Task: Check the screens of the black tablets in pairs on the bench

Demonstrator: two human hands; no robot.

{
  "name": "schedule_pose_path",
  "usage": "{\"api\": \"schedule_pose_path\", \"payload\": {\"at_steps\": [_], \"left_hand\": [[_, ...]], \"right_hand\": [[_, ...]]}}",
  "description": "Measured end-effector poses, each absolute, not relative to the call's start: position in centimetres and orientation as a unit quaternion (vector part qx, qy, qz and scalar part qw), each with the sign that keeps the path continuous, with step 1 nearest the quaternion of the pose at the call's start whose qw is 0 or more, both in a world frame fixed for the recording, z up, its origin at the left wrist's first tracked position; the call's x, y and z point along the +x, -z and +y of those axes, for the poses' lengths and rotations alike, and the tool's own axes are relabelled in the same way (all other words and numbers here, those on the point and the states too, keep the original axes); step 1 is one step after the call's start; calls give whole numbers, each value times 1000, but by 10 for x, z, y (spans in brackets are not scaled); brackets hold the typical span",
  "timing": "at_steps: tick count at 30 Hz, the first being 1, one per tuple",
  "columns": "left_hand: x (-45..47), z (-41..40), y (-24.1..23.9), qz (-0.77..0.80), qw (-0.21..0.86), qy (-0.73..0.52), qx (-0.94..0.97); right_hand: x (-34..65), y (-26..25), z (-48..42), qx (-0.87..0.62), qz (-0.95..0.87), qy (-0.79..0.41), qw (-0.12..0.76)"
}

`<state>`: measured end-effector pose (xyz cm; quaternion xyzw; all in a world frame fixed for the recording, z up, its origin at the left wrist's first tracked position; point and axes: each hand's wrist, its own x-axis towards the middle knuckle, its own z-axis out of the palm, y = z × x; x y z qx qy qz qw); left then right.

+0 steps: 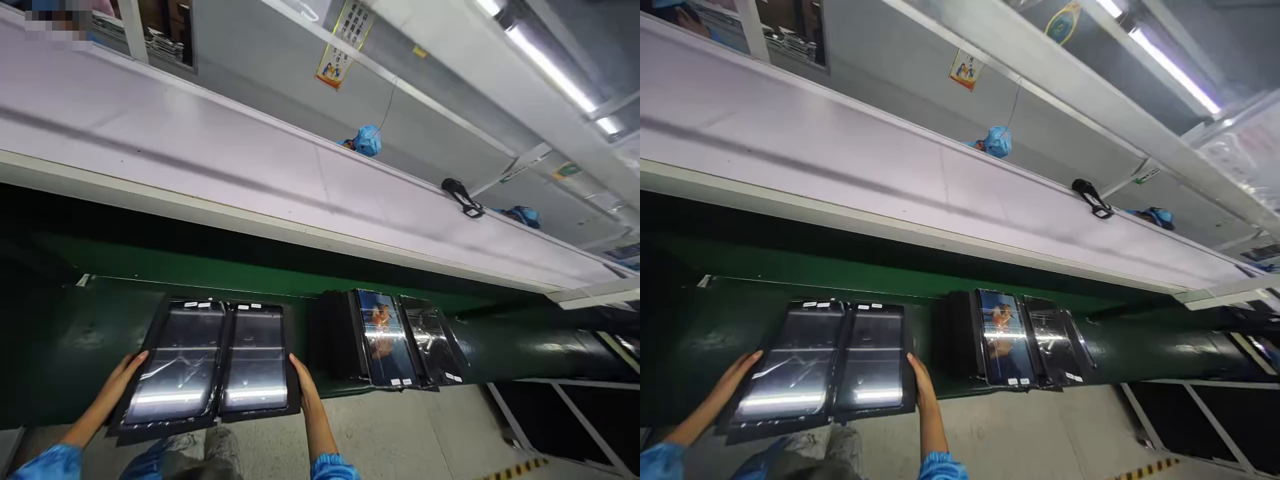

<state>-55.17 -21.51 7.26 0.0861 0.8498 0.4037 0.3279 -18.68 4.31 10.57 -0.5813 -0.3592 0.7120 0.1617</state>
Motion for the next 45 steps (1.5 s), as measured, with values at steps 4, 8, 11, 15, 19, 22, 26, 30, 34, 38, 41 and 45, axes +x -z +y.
{"api": "schedule_pose_path", "payload": {"at_steps": [4, 8, 11, 15, 19, 22, 26, 30, 34, 38, 41, 45], "left_hand": [[-554, -191, -21, 799, 419, -431, 22], [-543, -181, -8, 763, 412, -492, 75], [-531, -185, -17, 770, 373, -483, 188], [-505, -200, -13, 833, 272, -378, 300], [-477, -227, 9, 864, 190, -340, 318], [-465, -242, 13, 871, 162, -354, 300], [-452, -244, 1, 892, 126, -369, 228], [-426, -230, -7, 905, 85, -399, 119], [-405, -213, -6, 904, 38, -424, 46], [-400, -204, -4, 903, -4, -427, 42], [-399, -201, -6, 902, -27, -428, 46], [-397, -198, -7, 901, -46, -428, 53]], "right_hand": [[-172, -74, 67, -613, -337, -700, 143], [-174, -65, 79, -656, -401, -612, 183], [-190, -65, 82, -684, -456, -518, 237], [-218, -60, 76, -671, -546, -427, 264], [-239, -54, 62, -603, -716, -284, 208], [-253, -54, 48, -525, -805, -217, 171], [-268, -60, 21, -320, -915, -228, 88], [-266, -65, 7, -167, -954, -248, 29], [-255, -66, 19, -79, -965, -252, -13], [-252, -62, 31, 5, -969, -238, -59], [-253, -58, 34, 56, -971, -220, -80], [-253, -52, 33, 116, -970, -190, -99]]}}
